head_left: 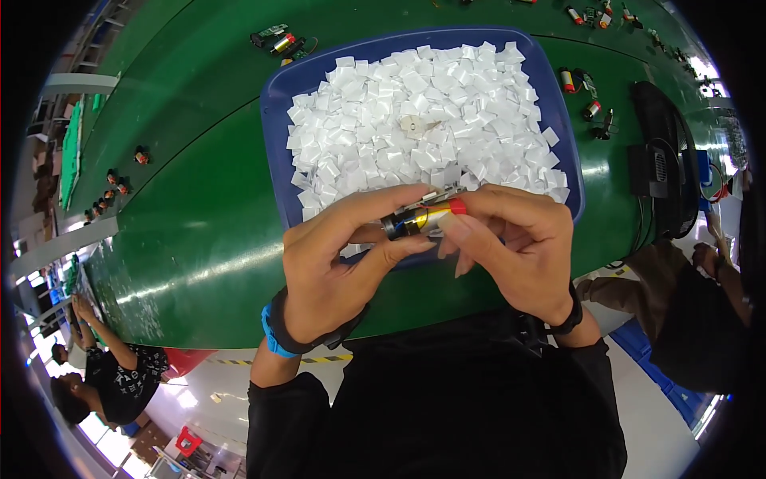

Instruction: The person picks up a motor and a circuit board, aligns them, and wraps a white adhesive strip around the components by hand. After securing the assembly, the person places the finished unit onto the green conveyor belt and repeats the process.

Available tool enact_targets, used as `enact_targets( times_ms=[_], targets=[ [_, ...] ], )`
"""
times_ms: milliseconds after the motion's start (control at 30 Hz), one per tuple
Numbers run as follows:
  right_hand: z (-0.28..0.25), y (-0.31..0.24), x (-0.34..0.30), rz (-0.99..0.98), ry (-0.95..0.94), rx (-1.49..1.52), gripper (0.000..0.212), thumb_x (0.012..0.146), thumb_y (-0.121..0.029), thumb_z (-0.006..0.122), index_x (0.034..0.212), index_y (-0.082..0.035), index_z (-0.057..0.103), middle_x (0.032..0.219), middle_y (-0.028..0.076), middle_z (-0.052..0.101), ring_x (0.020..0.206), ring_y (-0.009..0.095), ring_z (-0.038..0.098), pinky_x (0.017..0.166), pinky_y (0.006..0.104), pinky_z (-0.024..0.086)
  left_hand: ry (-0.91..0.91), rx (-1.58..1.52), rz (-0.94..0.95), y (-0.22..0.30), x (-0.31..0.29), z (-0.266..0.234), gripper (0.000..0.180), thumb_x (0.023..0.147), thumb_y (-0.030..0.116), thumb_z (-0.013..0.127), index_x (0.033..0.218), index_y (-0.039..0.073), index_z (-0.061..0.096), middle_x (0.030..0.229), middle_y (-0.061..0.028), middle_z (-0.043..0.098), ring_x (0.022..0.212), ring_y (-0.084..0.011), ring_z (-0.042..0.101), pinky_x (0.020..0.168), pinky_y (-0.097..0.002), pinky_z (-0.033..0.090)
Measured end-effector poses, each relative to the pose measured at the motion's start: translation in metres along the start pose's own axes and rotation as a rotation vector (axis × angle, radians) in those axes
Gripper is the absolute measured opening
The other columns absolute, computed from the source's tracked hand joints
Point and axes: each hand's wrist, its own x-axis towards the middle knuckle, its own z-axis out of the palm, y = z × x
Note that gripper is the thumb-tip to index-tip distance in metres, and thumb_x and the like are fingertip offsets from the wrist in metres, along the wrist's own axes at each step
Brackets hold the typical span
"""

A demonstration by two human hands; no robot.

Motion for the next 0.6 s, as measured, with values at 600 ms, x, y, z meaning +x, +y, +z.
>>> enact_targets(
  times_ms=[600],
  targets=[
    [-0.013, -0.005, 0.005, -0.178, -0.019, -0.546, 0.011, 0.082, 0.000, 0.076, 0.089, 0.003, 0.067, 0.076, 0.008, 0.065, 0.061, 0.010, 0.061, 0.055, 0.0221, 0.048, -0.080, -0.402, -0.470, 0.009, 0.010, 0.000, 0.029, 0.089, 0.000, 0.069, 0.117, -0.002, 0.061, 0.098, -0.0090, 0.067, 0.084, -0.0138, 0.066, 0.069, -0.0266, 0.058]
  ],
)
